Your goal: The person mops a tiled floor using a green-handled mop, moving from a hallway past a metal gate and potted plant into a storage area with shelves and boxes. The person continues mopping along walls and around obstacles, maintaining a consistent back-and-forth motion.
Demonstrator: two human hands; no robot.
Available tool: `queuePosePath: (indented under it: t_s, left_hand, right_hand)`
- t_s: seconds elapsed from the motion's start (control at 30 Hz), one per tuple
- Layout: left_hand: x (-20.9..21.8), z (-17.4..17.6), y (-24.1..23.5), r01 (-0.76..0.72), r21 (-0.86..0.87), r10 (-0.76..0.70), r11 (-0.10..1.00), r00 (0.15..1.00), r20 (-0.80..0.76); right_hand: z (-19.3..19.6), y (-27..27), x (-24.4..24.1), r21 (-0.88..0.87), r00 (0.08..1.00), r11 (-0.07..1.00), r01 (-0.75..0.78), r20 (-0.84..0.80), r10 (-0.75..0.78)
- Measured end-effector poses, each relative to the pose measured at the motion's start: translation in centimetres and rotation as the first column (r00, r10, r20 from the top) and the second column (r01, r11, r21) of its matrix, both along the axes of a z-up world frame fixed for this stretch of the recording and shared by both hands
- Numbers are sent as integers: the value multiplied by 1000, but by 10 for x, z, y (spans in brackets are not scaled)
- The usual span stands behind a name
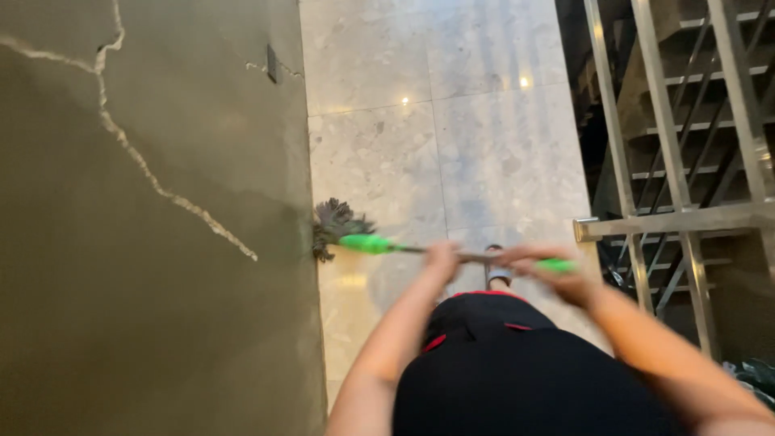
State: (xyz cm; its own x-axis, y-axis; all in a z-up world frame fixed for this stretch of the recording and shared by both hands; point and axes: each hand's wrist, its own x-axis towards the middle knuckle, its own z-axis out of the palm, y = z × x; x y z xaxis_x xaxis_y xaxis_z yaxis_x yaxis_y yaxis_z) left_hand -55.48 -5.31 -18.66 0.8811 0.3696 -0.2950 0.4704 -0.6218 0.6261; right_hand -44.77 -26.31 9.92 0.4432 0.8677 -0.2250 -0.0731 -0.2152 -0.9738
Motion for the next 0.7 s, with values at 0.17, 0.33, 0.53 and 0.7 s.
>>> queuePosePath:
  t_s: [0.17,0.33,0.53,0.7]
  left_hand:
    - [47,110,-101,262,-114,-237,958,952,191]
    - [34,144,-121,534,-124,-527,836,846,86]
    - [-31,57,-41,466,-65,-470,882,869,-151]
    - [-146,33,46,94,72,-93,993,995,-20]
  right_hand:
    - [104,-92,-12,-87,981,987,131,158,-117]
    - [104,-125,-31,24,977,999,-27,212,22]
    - [16,-63,-55,-38,990,992,121,-61,-123]
    - [-1,26,-111,221,973,949,-227,93,211]
